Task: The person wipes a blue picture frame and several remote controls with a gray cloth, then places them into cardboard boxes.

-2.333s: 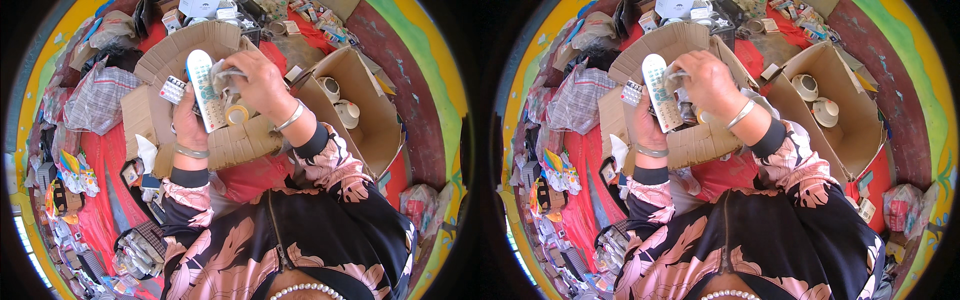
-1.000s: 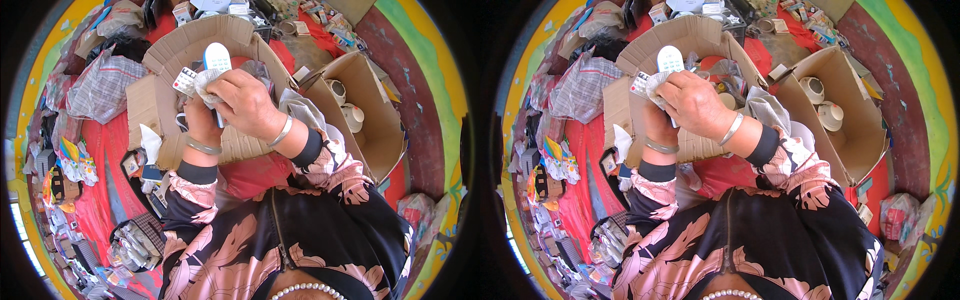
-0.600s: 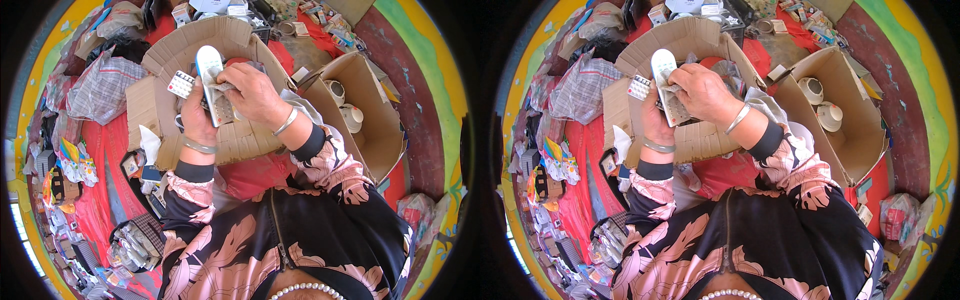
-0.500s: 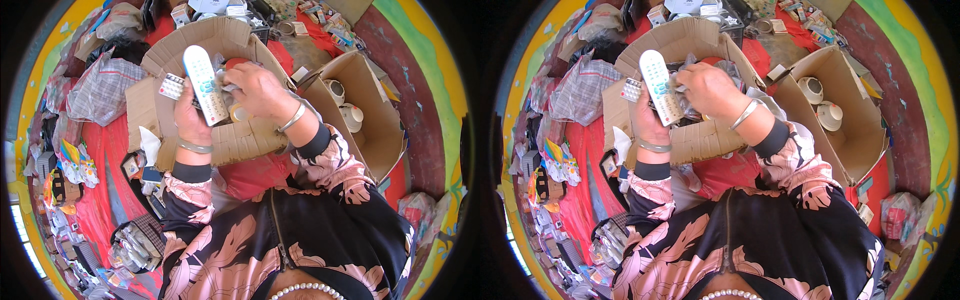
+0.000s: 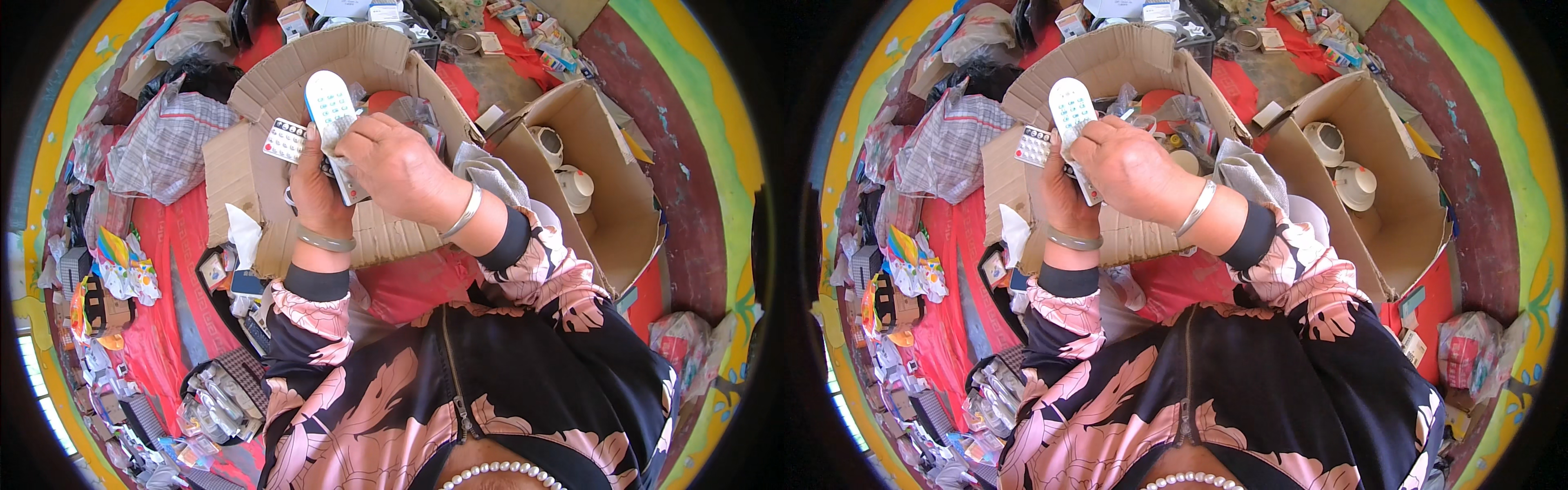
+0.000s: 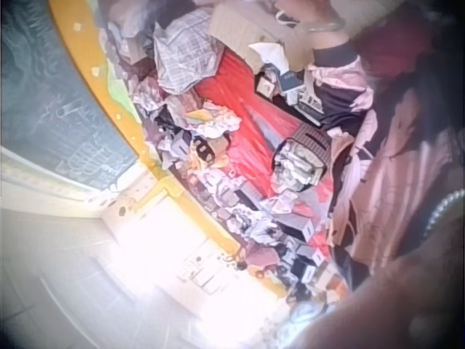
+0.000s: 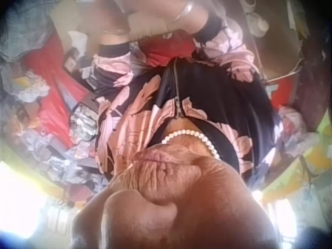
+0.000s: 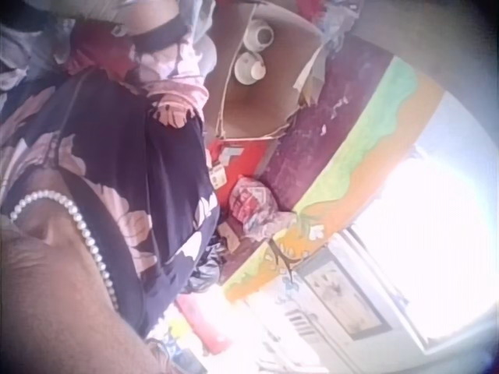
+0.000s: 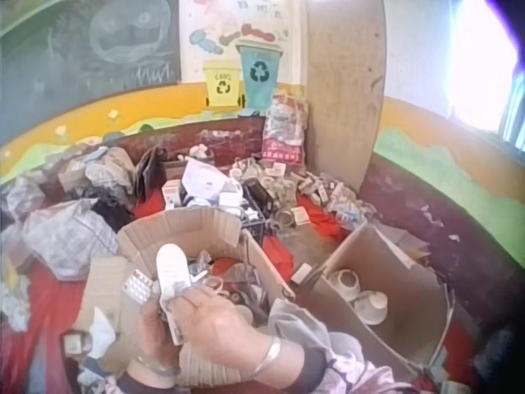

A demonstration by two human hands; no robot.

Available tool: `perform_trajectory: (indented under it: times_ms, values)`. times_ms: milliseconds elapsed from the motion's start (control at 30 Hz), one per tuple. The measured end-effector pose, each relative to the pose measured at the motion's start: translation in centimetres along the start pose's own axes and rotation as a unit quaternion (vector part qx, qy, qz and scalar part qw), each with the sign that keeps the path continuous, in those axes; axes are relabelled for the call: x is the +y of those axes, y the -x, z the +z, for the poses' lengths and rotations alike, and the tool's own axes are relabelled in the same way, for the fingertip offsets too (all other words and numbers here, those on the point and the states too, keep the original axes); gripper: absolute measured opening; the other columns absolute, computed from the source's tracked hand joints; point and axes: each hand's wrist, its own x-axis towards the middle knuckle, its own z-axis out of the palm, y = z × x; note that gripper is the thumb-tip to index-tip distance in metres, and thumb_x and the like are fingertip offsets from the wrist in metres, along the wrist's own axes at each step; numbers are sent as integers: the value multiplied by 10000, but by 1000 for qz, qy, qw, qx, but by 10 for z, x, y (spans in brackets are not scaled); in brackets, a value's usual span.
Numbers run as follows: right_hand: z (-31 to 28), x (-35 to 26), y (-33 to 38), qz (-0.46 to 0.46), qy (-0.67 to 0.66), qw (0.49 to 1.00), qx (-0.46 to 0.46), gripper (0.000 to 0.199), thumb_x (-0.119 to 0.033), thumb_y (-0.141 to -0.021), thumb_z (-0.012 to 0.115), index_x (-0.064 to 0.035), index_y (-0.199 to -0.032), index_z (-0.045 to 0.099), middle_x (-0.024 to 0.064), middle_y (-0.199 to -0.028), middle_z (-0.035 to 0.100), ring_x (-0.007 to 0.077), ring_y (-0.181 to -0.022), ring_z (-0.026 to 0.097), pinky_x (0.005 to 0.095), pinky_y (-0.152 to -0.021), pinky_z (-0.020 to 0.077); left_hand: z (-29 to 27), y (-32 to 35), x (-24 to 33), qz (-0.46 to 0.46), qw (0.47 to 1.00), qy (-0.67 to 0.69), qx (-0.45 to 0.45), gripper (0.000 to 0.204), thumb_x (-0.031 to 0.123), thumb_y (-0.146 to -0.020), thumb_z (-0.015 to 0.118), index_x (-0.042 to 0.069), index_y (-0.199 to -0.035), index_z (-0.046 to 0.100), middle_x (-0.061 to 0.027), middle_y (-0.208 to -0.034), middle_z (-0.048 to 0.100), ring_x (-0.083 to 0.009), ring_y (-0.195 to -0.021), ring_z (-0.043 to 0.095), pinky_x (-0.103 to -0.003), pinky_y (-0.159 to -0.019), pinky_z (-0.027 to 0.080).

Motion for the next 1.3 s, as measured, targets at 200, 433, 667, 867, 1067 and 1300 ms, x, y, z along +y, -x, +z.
perform_trajectory:
  times_ms: [200,433,667,867,1067,1300]
  values:
    - [0,3,0,-30,-57,998,2,244,40,-625,635,-22,-856,589,119,-835,562,314,-778,554,371,-669,478,-6,-1,0,6,1000,1,-13,383,271,-942,461,77,-1271,446,-78,-1156,567,-206,-1046,558,-347,-897,456]
    - [-17,21,-2,-29,-9,998,-46,217,39,-629,614,-17,-837,589,120,-829,564,314,-785,557,374,-671,476,2,-2,6,0,1000,-15,17,369,259,-942,463,33,-1234,471,-118,-1138,577,-228,-1005,578,-370,-871,475]
    - [-41,43,1,83,89,993,4,186,17,-687,587,-30,-865,612,124,-851,578,323,-791,570,381,-700,477,-10,-12,9,-39,996,79,-2,422,253,-946,436,13,-1293,424,-204,-1216,530,-320,-1077,557,-427,-871,490]
    - [-26,28,-10,31,17,995,92,235,41,-677,561,-33,-894,611,135,-868,582,332,-824,552,386,-710,469,-13,-12,1,-73,995,65,-2,402,281,-937,452,22,-1244,465,-149,-1170,559,-285,-1067,556,-427,-913,457]
    - [5,0,4,33,-24,999,-4,215,43,-651,566,-22,-856,571,125,-838,561,329,-813,549,379,-721,470,-37,-16,-1,-77,996,37,-15,434,306,-950,407,14,-1271,428,-143,-1218,530,-270,-1107,525,-416,-970,408]
    - [-9,1,5,21,-153,980,-122,172,51,-656,561,-21,-812,571,134,-782,552,339,-783,549,391,-690,461,-11,-8,13,-39,997,35,-48,459,291,-955,412,20,-1325,387,-174,-1259,499,-282,-1122,516,-384,-933,436]
